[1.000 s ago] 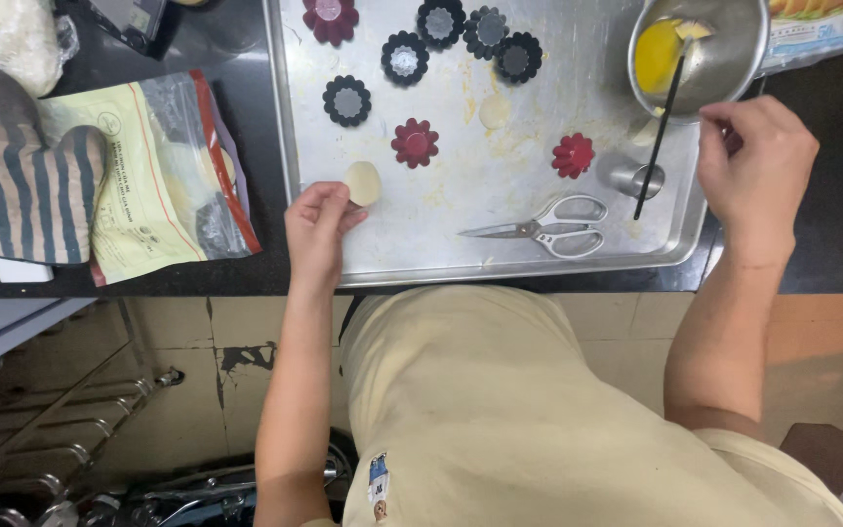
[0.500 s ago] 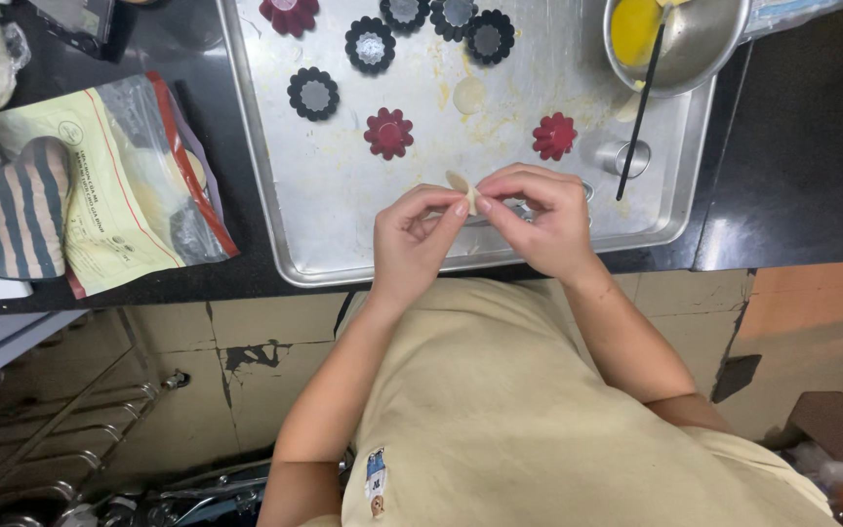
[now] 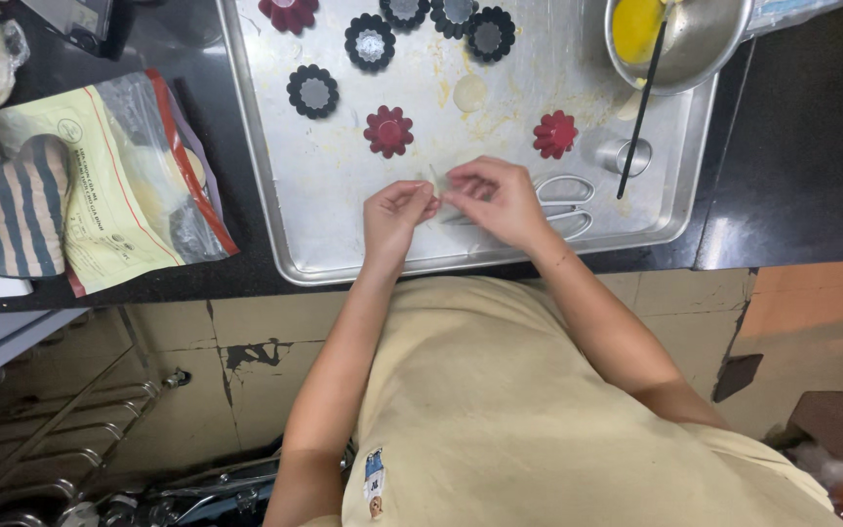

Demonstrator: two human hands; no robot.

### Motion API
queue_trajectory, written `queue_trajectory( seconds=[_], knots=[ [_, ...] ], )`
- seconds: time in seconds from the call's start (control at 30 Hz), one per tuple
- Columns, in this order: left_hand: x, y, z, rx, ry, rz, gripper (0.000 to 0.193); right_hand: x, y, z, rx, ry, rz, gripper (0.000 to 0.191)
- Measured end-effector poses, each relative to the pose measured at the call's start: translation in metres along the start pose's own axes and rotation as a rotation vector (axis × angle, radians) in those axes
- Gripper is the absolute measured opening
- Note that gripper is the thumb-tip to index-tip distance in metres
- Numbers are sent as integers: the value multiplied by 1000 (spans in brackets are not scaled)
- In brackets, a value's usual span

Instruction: The person lines fluted metal pastry molds with small round dough discs, pressing the dough into each mold by hand and setting the lined molds on a tray. They occasionally use a brush to apply egg wash to dough pieces and briefly open an oven door before returning to lining more molds.

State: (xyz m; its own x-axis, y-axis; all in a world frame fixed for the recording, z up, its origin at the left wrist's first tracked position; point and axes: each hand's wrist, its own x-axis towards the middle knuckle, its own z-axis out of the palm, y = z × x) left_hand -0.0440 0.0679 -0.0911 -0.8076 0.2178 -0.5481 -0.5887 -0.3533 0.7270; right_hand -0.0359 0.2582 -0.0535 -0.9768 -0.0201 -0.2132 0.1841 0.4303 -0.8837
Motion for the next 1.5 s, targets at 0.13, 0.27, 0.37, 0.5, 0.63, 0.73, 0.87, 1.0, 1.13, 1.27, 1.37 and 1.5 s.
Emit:
queue_trajectory(
  seconds=[0.13, 0.27, 0.37, 0.5, 0.63, 0.73, 0.87, 1.0, 1.13, 1.27, 1.37, 1.5],
  knots=[
    [-5, 5, 1, -32, -77, -39, 15, -3, -3, 7, 267, -147, 56, 19],
    [-4, 5, -4, -4, -132, -36, 14, -4, 0, 4, 364, -174, 162, 16],
    [-3, 1, -7, 74, -147, 82, 12, -4, 2, 5, 359, -206, 145, 15],
    [-5, -1, -13, 153, -144, 109, 11, -5, 3, 10, 328, -210, 89, 15],
    [-7, 1, -14, 188, -159, 196, 10, -6, 1, 17, 226, -160, 147, 12],
    [-9, 4, -13, 180, -136, 178, 10, -4, 0, 20, 208, -152, 183, 13],
    [-12, 9, -15, 201, -113, 194, 10, 4, 1, 25, 541, -244, 230, 16],
    [-14, 10, -23, 143, -122, 215, 10, 7, 0, 32, 560, -281, 147, 17],
    [-16, 10, -41, 121, -69, 213, 9, 15, -4, 35, 645, -266, 246, 15],
    [-17, 24, -70, 41, 43, 201, 4, 28, -11, 40, 568, -153, 391, 18],
    [-21, 46, -87, 672, 271, 237, 12, 24, -21, 28, -326, 40, 29, 30],
    [-35, 75, -90, 1322, 475, 542, 17, -5, -44, -62, -341, 237, -259, 19]
  ],
)
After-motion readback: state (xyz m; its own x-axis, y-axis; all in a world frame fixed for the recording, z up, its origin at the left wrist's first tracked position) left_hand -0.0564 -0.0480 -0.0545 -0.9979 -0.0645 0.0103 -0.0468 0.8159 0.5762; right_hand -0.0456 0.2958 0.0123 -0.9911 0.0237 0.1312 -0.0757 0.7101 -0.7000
